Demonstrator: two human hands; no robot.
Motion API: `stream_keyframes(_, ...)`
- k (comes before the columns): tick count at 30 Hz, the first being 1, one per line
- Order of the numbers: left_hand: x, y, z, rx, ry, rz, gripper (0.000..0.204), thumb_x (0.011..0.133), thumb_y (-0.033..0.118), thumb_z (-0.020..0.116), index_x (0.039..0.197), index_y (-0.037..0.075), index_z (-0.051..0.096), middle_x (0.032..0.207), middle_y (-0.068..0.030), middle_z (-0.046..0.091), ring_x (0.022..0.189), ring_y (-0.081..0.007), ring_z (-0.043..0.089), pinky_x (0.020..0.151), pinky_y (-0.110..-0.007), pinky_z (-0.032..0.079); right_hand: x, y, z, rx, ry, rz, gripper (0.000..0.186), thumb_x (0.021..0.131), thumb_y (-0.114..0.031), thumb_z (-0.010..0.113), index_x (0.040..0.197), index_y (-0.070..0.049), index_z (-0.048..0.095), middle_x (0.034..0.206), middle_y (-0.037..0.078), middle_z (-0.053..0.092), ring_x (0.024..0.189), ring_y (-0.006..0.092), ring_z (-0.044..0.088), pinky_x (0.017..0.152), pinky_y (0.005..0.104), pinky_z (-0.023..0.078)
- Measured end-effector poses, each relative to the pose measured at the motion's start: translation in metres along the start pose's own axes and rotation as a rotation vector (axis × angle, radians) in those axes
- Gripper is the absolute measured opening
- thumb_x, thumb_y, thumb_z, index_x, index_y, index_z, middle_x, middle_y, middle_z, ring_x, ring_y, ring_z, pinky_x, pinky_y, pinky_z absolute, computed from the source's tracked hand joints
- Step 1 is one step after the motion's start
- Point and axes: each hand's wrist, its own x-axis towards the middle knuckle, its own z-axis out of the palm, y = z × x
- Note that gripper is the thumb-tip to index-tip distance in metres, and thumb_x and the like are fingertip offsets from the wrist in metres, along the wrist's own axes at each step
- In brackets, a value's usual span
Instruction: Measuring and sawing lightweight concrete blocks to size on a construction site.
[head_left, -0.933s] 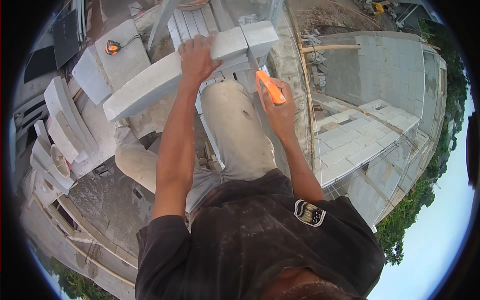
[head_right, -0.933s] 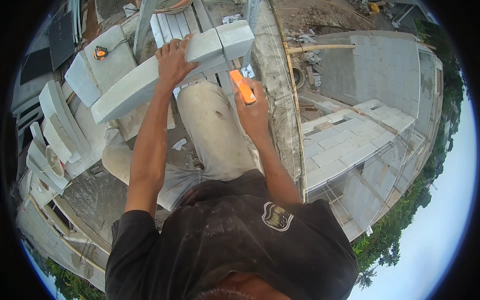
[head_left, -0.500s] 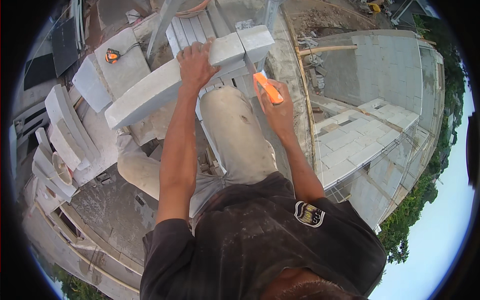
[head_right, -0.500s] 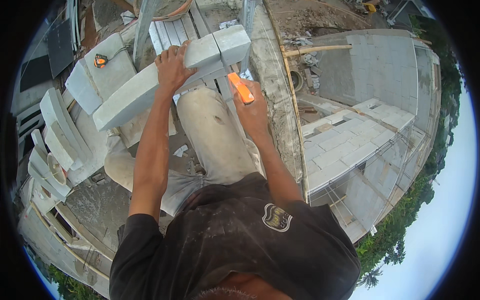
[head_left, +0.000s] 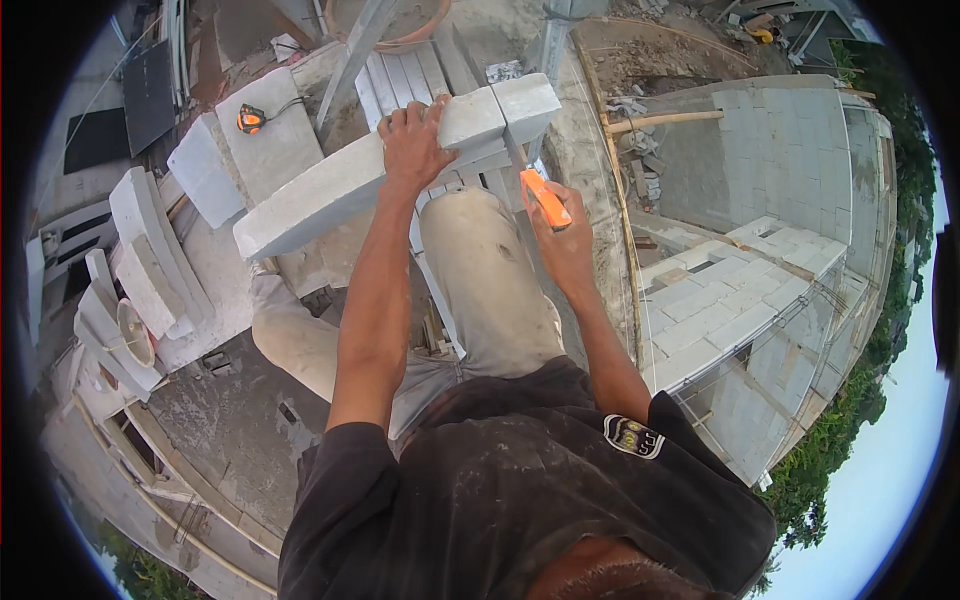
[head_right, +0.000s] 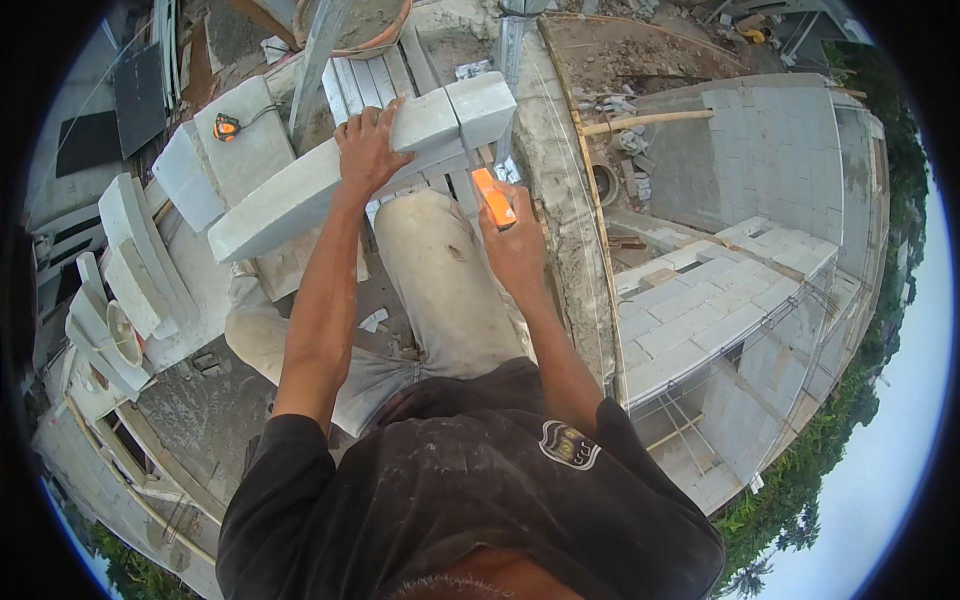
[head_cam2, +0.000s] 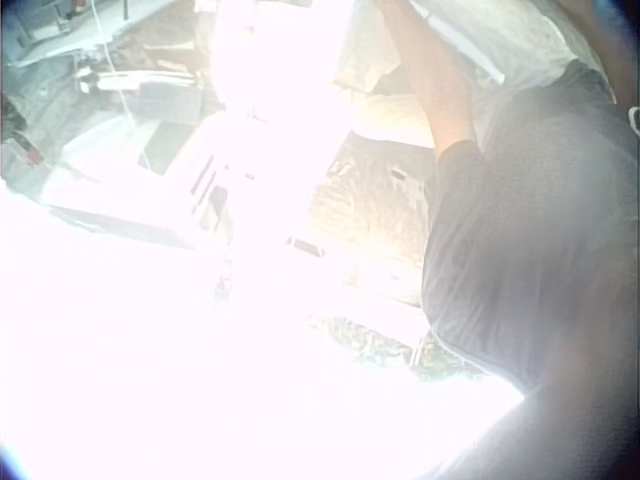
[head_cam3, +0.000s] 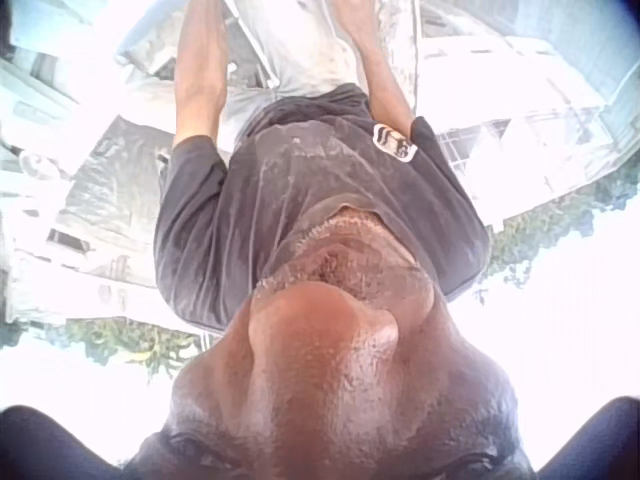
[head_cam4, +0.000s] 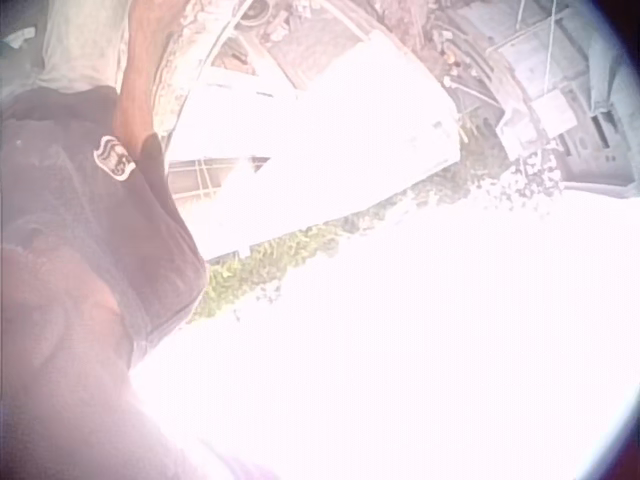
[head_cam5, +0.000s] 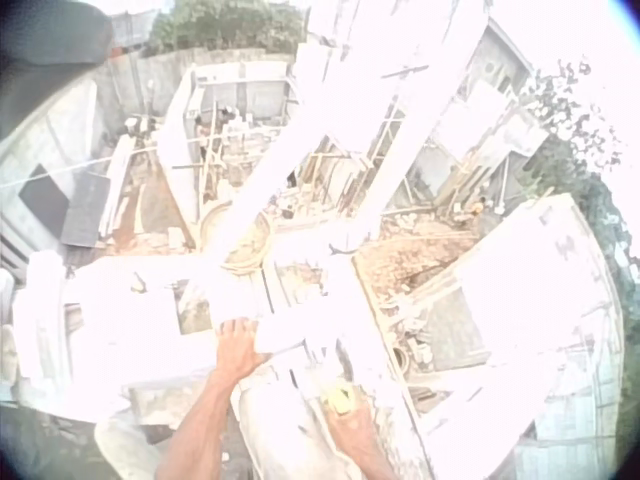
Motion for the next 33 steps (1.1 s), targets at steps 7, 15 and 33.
stream_keyframes(7,0.010,-0.005,0.004,0.014,-0.033,0.006,0.096,0.065,0.044,0.089,0.149,0.025,0.047,0.125,-0.0100,0.058,0.118,-0.0324,0.053,0.103,-0.053,0.034,-0.079,-0.039,-0.065,-0.066,-0.035,0.164,0.033,0.093,-0.004,0.064,0.125,0.000,0.055,0.113,0.016,0.067,0.103,0.0218,0.067,0.090,0.0340,0.052)
stream_keyframes(15,0.011,0.007,-0.023,0.034,-0.087,-0.016,0.096,0.062,0.041,0.089,0.147,0.026,0.047,0.122,-0.0097,0.058,0.117,-0.0324,0.054,0.103,-0.054,0.035,-0.041,0.015,-0.018,0.022,-0.006,-0.018,0.032,0.096,-0.015,0.064,0.123,0.000,0.058,0.114,0.013,0.064,0.106,0.0205,0.063,0.091,0.0343,0.049)
stream_keyframes(33,0.007,0.001,-0.006,0.015,-0.002,-0.001,0.097,0.062,0.042,0.090,0.147,0.025,0.048,0.124,-0.0068,0.057,0.118,-0.0302,0.053,0.103,-0.054,0.036,-0.116,-0.004,-0.069,-0.058,-0.018,0.147,0.030,0.094,-0.005,0.064,0.122,0.000,0.058,0.121,0.017,0.063,0.108,0.0231,0.064,0.093,0.0372,0.051)
